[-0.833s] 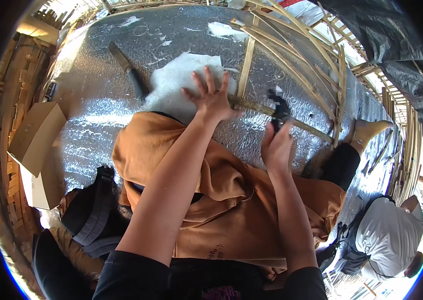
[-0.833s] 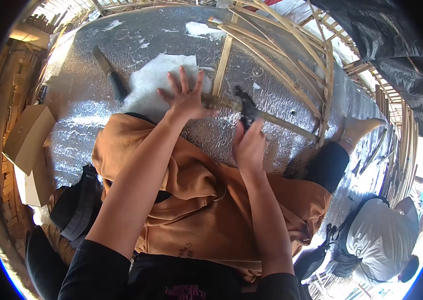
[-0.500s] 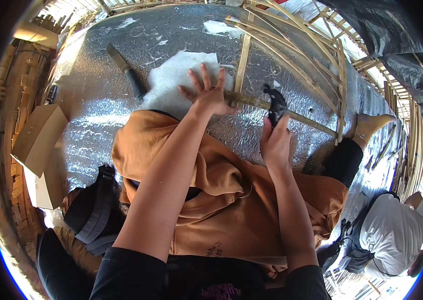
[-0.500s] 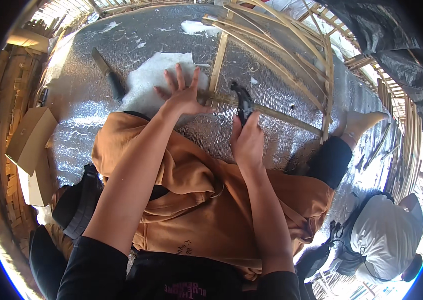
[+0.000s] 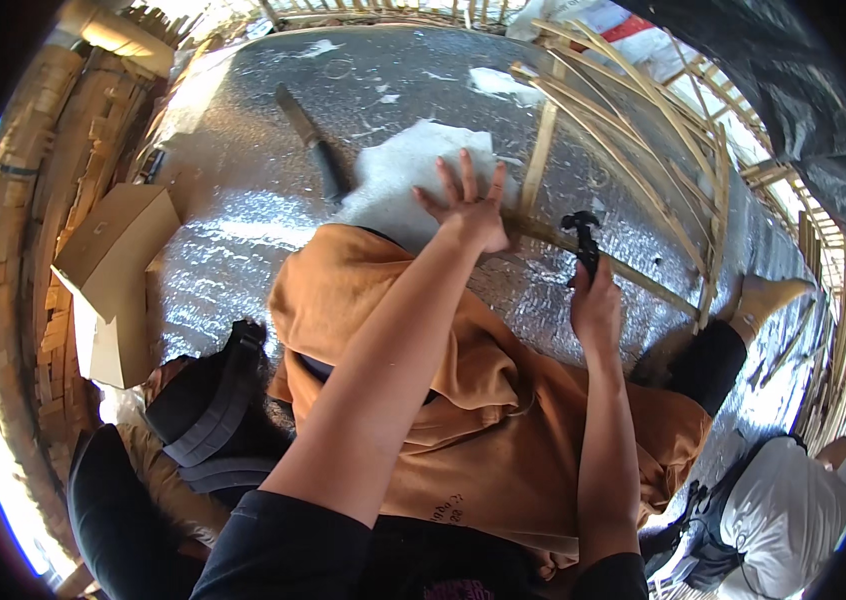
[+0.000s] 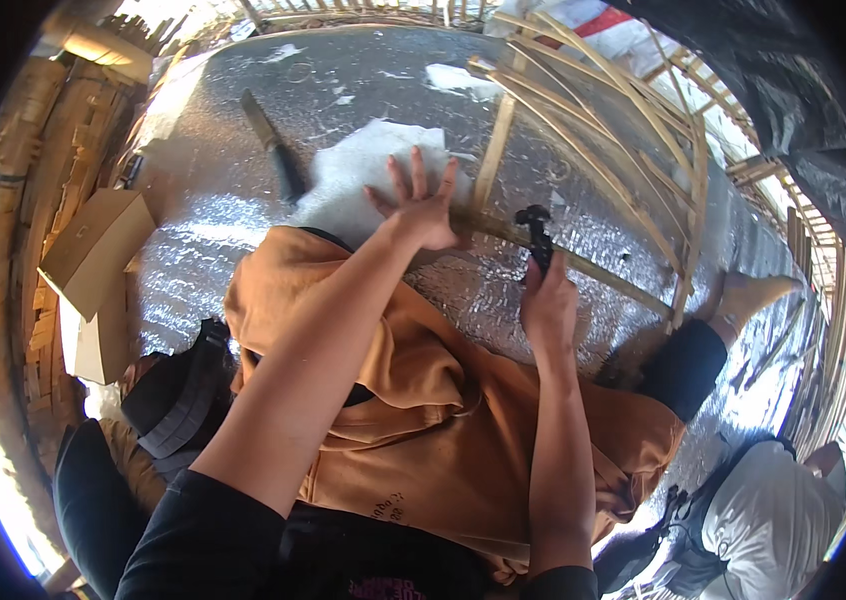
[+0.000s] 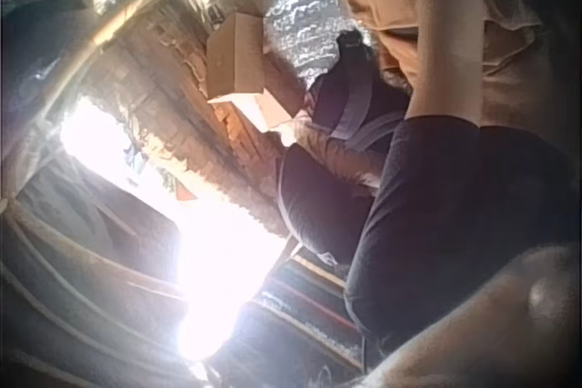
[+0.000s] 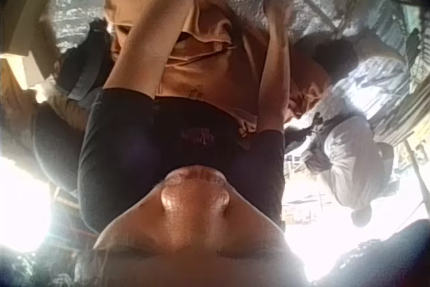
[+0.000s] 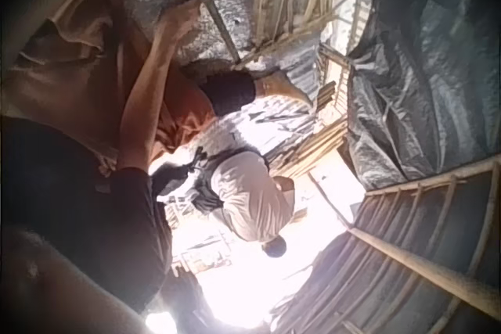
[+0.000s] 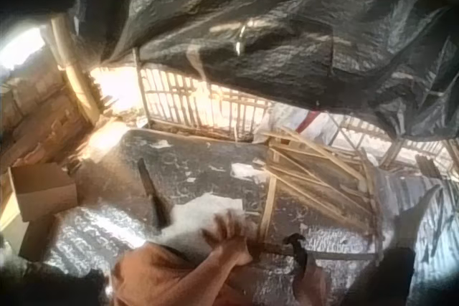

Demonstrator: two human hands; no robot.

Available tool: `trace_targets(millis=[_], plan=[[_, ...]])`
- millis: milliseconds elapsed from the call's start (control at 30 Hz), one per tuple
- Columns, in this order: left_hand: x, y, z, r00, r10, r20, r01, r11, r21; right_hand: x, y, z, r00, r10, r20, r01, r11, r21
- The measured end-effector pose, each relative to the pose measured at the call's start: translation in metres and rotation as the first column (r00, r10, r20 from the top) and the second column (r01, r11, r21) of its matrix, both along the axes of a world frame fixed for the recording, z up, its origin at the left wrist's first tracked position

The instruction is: The person assembles a wooden frame by hammering bamboo slats onto a base and securing them with metal pins.

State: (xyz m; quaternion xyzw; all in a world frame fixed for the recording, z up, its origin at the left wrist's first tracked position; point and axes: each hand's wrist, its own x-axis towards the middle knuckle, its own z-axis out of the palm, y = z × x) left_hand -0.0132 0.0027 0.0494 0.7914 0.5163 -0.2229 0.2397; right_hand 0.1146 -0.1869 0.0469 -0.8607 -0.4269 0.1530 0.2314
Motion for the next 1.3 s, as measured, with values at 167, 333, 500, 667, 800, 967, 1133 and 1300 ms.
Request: trace_targets(millis=[167,333,500,667,800,967,1133,1300], plan=[[-0.001,-0.002,0.006,0.999,-0.034,0.023,0.035,0.999,-0.039,-0.008,0.017,0.038,0.987,-0.086,-0.133,0.117,0.963,0.242],[-0.004,-0.004,0.0,1.0,-0.019,0.023,0.019,0.999,-0.029,-0.027,0.007,0.022,0.999,-0.036,0.03,0.029,0.972,0.234],[-0.002,-0.004,0.005,1.0,0.003,0.018,-0.003,1.0,-0.011,-0.022,0.019,0.028,0.989,0.138,-0.042,-0.144,0.973,-0.181],[-0.003,-0.005,0.011,0.998,0.009,0.061,-0.007,1.0,-0.03,-0.035,0.014,0.022,0.989,0.142,-0.048,-0.149,0.969,-0.199],[0.0,-0.005,0.006,1.0,0.013,0.026,-0.013,1.0,-0.014,-0.044,0.018,0.028,0.996,0.082,-0.044,-0.091,0.962,-0.259],[-0.001,-0.003,0.01,1.0,0.014,0.024,-0.013,0.999,-0.039,-0.046,0.02,0.031,0.995,0.102,0.007,-0.095,0.95,-0.296],[0.001,-0.002,0.012,1.0,0.007,0.004,-0.007,0.999,-0.049,-0.043,0.023,0.033,0.993,0.121,0.003,-0.114,0.939,-0.324],[0.002,-0.002,0.011,1.0,0.008,-0.009,-0.008,0.999,-0.046,-0.044,0.024,0.036,0.993,0.119,0.01,-0.108,0.935,-0.339]])
